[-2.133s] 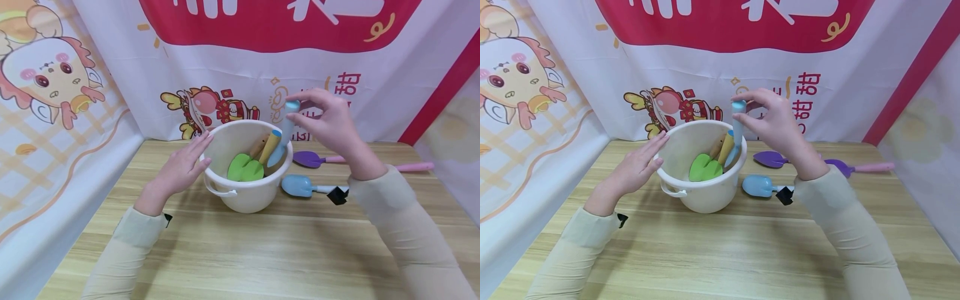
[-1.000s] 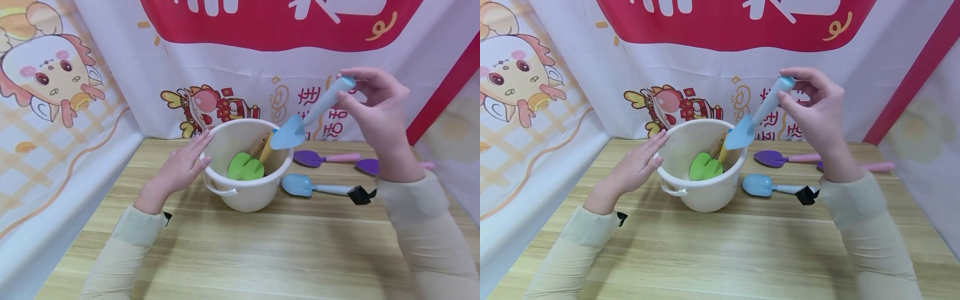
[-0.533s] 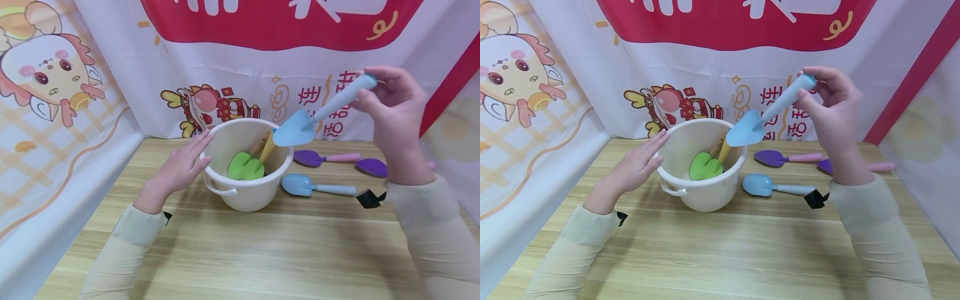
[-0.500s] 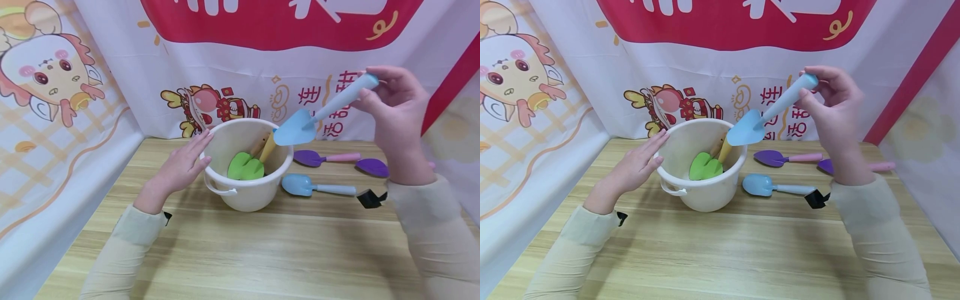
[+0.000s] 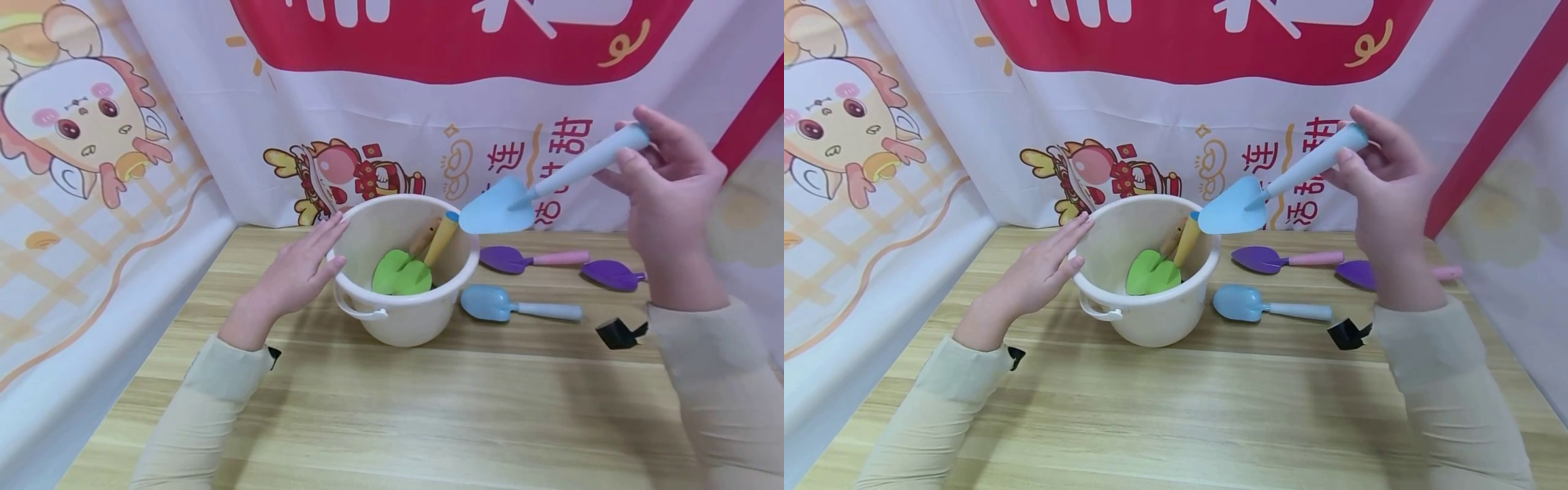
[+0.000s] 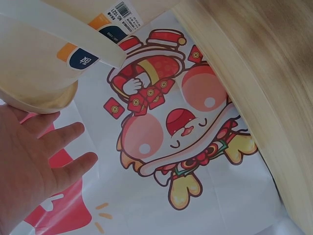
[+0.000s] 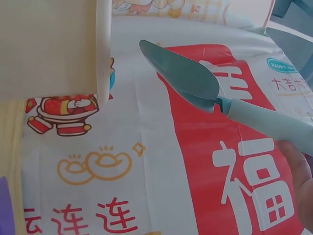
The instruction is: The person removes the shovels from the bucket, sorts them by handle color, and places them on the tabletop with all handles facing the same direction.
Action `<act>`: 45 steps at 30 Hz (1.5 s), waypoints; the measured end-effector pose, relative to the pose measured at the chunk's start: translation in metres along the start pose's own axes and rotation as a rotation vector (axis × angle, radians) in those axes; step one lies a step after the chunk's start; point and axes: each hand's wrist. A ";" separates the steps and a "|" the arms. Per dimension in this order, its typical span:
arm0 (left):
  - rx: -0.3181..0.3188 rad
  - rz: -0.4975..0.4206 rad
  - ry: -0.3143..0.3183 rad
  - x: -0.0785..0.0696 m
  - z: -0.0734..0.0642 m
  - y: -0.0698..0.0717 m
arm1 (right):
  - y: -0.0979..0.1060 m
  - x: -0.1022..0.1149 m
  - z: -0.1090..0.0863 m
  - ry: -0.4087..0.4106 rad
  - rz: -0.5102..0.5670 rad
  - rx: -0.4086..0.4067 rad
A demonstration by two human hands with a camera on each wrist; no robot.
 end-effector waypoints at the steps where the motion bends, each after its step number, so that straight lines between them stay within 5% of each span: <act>1: 0.000 0.000 0.000 0.000 0.000 0.000 | 0.002 0.000 0.001 0.000 0.004 -0.002; 45: -0.001 -0.005 0.008 -0.003 0.000 0.002 | 0.093 -0.020 -0.006 -0.079 0.206 -0.110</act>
Point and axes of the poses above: each hand's wrist, its own z-axis towards the middle knuckle, its own y-axis out of the back of the hand, x = y × z, and after that the axes turned 15 degrees about -y, right-handed
